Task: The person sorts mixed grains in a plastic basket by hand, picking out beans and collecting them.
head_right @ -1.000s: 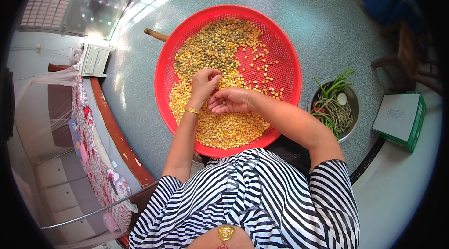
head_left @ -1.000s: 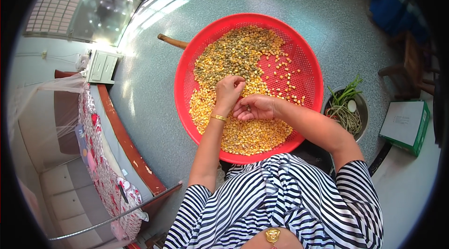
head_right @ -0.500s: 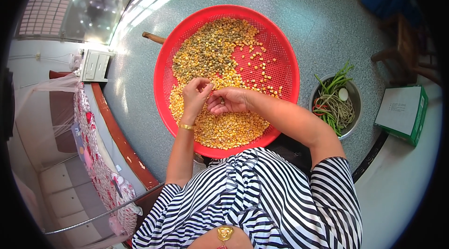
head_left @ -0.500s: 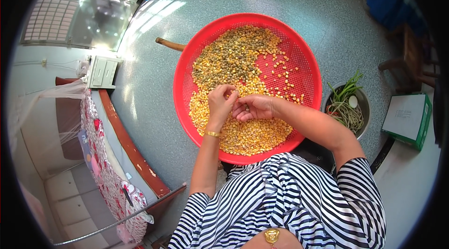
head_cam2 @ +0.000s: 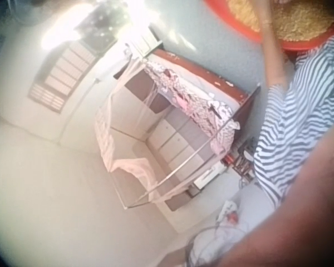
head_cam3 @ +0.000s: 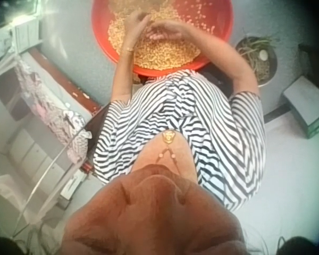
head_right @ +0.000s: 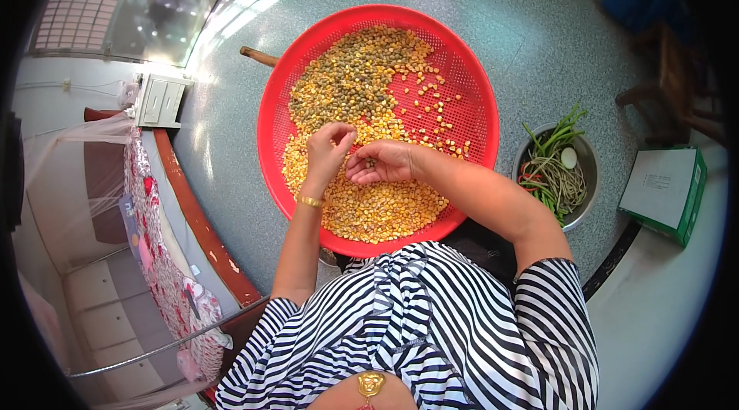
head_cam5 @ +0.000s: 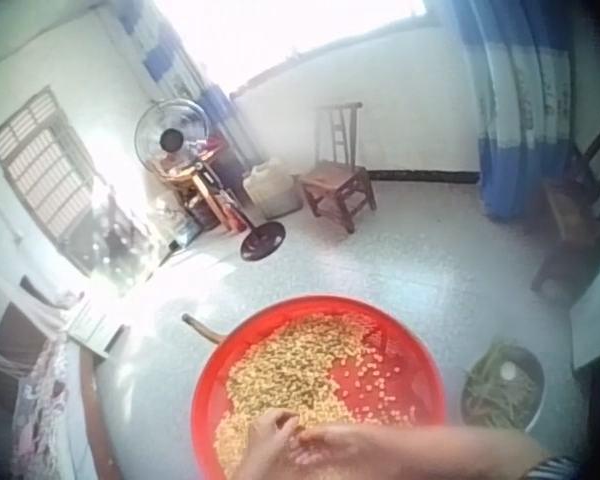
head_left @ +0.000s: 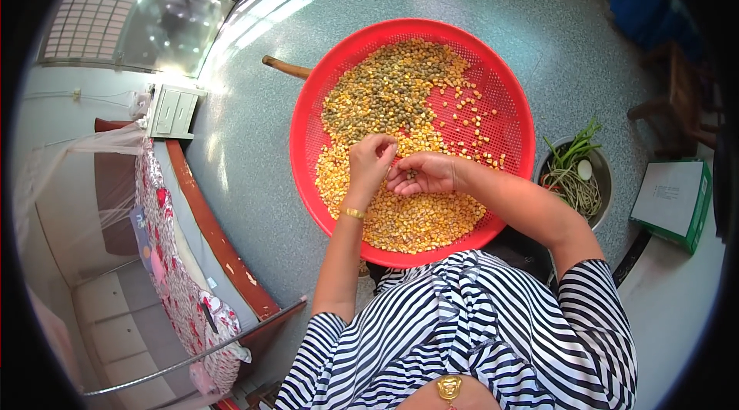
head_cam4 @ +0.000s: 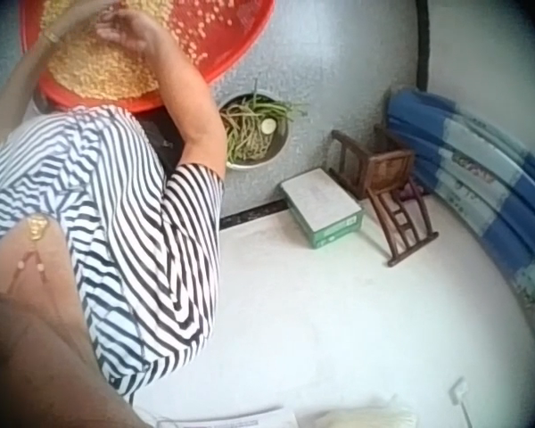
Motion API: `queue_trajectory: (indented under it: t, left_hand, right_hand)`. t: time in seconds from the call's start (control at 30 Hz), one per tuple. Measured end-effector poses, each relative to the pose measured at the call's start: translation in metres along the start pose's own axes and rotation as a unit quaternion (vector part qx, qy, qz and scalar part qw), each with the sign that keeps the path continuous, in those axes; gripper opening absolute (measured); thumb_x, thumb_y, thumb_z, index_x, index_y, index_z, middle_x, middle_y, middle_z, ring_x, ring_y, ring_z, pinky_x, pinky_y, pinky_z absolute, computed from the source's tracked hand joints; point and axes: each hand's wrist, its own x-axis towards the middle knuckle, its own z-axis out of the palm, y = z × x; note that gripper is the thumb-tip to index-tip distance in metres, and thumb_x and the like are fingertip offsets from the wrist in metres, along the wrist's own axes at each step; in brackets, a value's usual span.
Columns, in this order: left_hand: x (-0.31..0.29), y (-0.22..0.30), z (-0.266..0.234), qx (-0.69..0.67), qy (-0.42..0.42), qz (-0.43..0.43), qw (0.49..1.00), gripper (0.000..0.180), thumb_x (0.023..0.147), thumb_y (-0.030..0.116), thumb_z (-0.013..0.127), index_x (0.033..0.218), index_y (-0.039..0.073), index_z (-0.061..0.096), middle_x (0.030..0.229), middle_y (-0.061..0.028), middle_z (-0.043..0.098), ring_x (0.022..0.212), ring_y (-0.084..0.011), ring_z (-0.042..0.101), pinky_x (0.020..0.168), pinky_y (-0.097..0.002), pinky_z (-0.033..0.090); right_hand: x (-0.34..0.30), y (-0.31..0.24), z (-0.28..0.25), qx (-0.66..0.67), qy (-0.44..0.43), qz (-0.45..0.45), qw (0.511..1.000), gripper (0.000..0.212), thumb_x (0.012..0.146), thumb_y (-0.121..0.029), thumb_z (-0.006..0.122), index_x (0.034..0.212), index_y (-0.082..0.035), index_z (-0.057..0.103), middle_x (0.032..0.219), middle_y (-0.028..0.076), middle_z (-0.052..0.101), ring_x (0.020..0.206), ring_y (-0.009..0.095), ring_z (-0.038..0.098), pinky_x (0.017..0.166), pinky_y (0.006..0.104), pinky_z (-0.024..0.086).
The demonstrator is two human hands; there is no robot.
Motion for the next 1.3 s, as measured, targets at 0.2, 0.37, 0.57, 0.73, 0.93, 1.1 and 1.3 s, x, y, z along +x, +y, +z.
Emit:
queue_trajectory:
  t: [0.2,0.37,0.57,0.73,0.93,1.1,1.3]
  left_hand:
    - [0.028,-0.026,0.027,0.132,0.003,0.049,0.99,0.012,0.07,0.015,0.063,0.075,0.004,0.063,0.068,-0.0074,0.059,0.056,-0.0173,0.057,0.056,-0.0293,0.045]
    - [0.031,-0.015,0.032,0.165,-0.003,0.057,0.985,0.011,0.069,0.017,0.064,0.073,0.008,0.062,0.066,-0.0037,0.058,0.059,-0.0181,0.055,0.066,-0.0324,0.037]
    - [0.03,-0.01,0.029,0.185,0.002,0.097,0.978,0.009,0.069,0.017,0.063,0.071,0.009,0.061,0.065,-0.0027,0.057,0.06,-0.0188,0.054,0.069,-0.0329,0.033]
    - [0.011,-0.007,0.005,0.033,0.02,0.0,0.999,0.009,0.068,0.014,0.065,0.07,0.006,0.062,0.065,-0.0049,0.058,0.056,-0.0171,0.055,0.061,-0.0308,0.04]
    - [-0.021,0.016,-0.024,0.029,-0.075,-0.005,0.997,0.009,0.071,0.009,0.065,0.077,0.003,0.064,0.066,-0.0047,0.058,0.058,-0.0115,0.055,0.054,-0.0242,0.043]
    - [-0.013,0.015,-0.016,0.019,-0.055,0.047,0.997,0.009,0.072,0.008,0.065,0.078,0.003,0.064,0.067,-0.0052,0.058,0.059,-0.0124,0.056,0.055,-0.0249,0.044]
    - [0.024,-0.006,0.011,0.095,-0.041,0.078,0.992,0.007,0.073,0.013,0.061,0.078,0.008,0.062,0.071,-0.0051,0.057,0.063,-0.0203,0.054,0.073,-0.0338,0.037]
  right_hand:
    - [0.0,0.001,0.004,-0.023,0.003,-0.002,1.0,0.022,0.087,-0.013,0.042,0.093,0.006,0.052,0.09,0.017,0.059,0.079,0.021,0.061,0.073,0.0287,0.052]
    - [0.0,0.001,-0.002,-0.024,0.002,-0.005,1.0,0.022,0.087,-0.012,0.042,0.094,0.006,0.052,0.09,0.017,0.059,0.079,0.022,0.061,0.073,0.0289,0.052]
    - [0.003,0.002,-0.002,-0.027,-0.007,-0.001,1.0,0.024,0.087,-0.014,0.041,0.095,0.006,0.052,0.09,0.016,0.059,0.079,0.022,0.061,0.073,0.0298,0.052]
    - [0.005,0.004,-0.001,-0.011,0.005,-0.002,1.0,0.025,0.088,-0.017,0.04,0.094,0.005,0.052,0.089,0.016,0.059,0.079,0.022,0.061,0.073,0.0304,0.053]
    - [0.005,0.003,-0.005,0.069,0.02,-0.011,0.997,0.029,0.09,-0.022,0.038,0.094,0.003,0.052,0.087,0.015,0.059,0.079,0.021,0.061,0.073,0.0298,0.053]
    - [0.004,0.003,-0.008,0.041,-0.007,-0.02,0.999,0.026,0.089,-0.019,0.039,0.095,0.004,0.05,0.087,0.016,0.058,0.078,0.022,0.06,0.073,0.0293,0.053]
    - [0.003,0.003,0.0,0.014,0.015,-0.006,1.0,0.024,0.088,-0.014,0.04,0.095,0.007,0.05,0.089,0.019,0.058,0.078,0.023,0.061,0.073,0.0296,0.053]
